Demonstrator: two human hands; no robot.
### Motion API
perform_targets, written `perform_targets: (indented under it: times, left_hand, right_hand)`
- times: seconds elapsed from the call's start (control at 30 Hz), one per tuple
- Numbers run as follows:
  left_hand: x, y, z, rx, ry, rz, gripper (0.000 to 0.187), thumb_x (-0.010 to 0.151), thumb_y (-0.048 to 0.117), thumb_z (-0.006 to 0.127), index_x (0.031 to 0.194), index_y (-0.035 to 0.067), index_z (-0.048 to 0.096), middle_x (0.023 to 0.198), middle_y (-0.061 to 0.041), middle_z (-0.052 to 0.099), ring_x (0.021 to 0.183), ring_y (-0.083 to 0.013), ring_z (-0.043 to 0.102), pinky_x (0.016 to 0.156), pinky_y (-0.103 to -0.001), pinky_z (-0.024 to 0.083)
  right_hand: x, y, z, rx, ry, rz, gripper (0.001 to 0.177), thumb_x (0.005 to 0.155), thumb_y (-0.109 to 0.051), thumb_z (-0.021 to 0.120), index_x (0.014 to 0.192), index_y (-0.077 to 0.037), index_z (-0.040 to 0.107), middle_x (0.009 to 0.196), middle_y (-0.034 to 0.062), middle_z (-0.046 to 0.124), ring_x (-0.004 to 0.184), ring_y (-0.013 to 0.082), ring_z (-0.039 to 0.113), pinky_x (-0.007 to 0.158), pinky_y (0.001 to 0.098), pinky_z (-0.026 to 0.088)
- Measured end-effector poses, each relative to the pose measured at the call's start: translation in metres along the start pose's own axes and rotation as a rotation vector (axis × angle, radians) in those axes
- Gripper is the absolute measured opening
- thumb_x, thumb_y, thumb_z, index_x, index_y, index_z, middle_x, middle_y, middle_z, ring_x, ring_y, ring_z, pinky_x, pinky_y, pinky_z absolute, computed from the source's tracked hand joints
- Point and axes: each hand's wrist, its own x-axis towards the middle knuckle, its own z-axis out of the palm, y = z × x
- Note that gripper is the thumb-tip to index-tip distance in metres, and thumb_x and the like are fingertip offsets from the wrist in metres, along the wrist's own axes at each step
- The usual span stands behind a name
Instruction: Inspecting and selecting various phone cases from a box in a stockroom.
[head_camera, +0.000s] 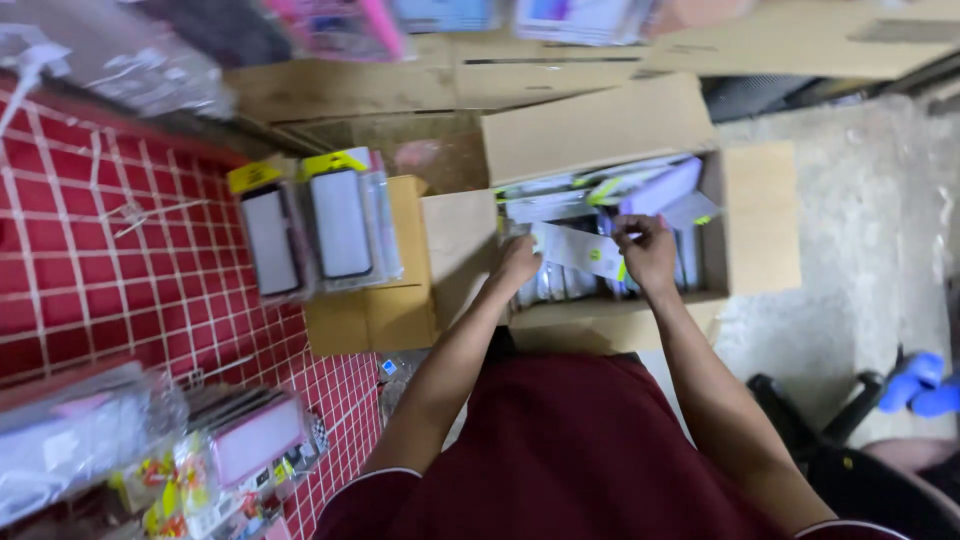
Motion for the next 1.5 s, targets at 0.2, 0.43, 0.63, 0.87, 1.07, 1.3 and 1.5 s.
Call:
perform_targets:
  times: [0.2,0.43,0.63,0.87,1.07,1.3,1.5]
  left_hand:
    - [0.002,-0.04,0.083,0.239,-0.192,-0.398,0.034,0.088,0.01,0.061,0.119,0.001,0.073,0.122,-0.026,0.068,0.114,-0.042,0.066,0.096,-0.049,0.056]
    - [-0.034,0.042,0.067,0.372,-0.055,-0.483,0.076,0.086,0.02,0.066,0.153,0.0,0.036,0.149,-0.033,0.039,0.136,-0.0464,0.048,0.111,-0.05,0.044]
    - [-0.033,0.023,0.086,0.134,0.199,-0.436,0.103,0.075,0.019,0.08,0.158,0.002,0.021,0.156,-0.037,0.013,0.144,-0.0501,0.026,0.118,-0.048,0.029]
    - [-0.021,0.017,0.072,0.039,0.249,-0.5,0.1,0.073,0.025,0.082,0.156,0.008,0.029,0.148,-0.031,0.037,0.136,-0.0458,0.042,0.115,-0.048,0.036]
    - [-0.021,-0.001,0.083,-0.001,0.339,-0.362,0.099,0.068,0.026,0.086,0.152,0.01,0.036,0.14,-0.024,0.049,0.134,-0.0436,0.046,0.114,-0.05,0.035]
    - [-0.013,-0.07,0.127,0.168,0.049,-0.29,0.056,0.084,0.019,0.076,0.137,0.015,0.059,0.132,-0.027,0.056,0.125,-0.0443,0.049,0.105,-0.054,0.041]
    - [-0.061,0.002,0.057,0.175,0.226,-0.248,0.026,0.087,0.019,0.073,0.112,0.01,0.074,0.109,-0.024,0.069,0.099,-0.0408,0.068,0.086,-0.049,0.055]
  right_hand:
    - [-0.038,0.018,-0.016,-0.013,-0.081,0.269,0.019,0.09,-0.009,0.076,0.109,-0.003,0.076,0.089,0.0076,0.076,0.073,0.0114,0.068,0.068,0.0305,0.055]
    - [-0.055,0.032,-0.004,0.223,-0.169,0.441,0.025,0.089,-0.011,0.071,0.113,-0.005,0.075,0.087,0.0099,0.073,0.069,0.0154,0.066,0.062,0.0311,0.053]
    - [-0.066,0.025,-0.004,0.168,-0.215,0.381,0.028,0.088,-0.008,0.074,0.116,-0.003,0.073,0.089,0.0077,0.074,0.071,0.0135,0.066,0.066,0.0282,0.054]
    - [-0.071,0.053,0.008,0.23,-0.237,0.381,0.025,0.089,-0.008,0.075,0.114,-0.002,0.074,0.092,0.0071,0.075,0.076,0.012,0.068,0.069,0.0276,0.056]
    - [-0.063,0.045,0.01,0.28,-0.263,0.433,0.025,0.09,-0.006,0.073,0.114,-0.002,0.073,0.091,0.0069,0.073,0.07,0.0125,0.066,0.064,0.0277,0.056]
    - [-0.062,0.055,0.011,0.33,-0.272,0.415,0.026,0.089,-0.005,0.072,0.114,0.0,0.072,0.091,0.0066,0.072,0.068,0.0116,0.064,0.062,0.0269,0.054]
    - [-0.057,0.05,0.01,0.364,-0.285,0.465,0.026,0.093,-0.009,0.071,0.118,0.0,0.073,0.086,0.0092,0.071,0.068,0.0116,0.062,0.061,0.0265,0.05]
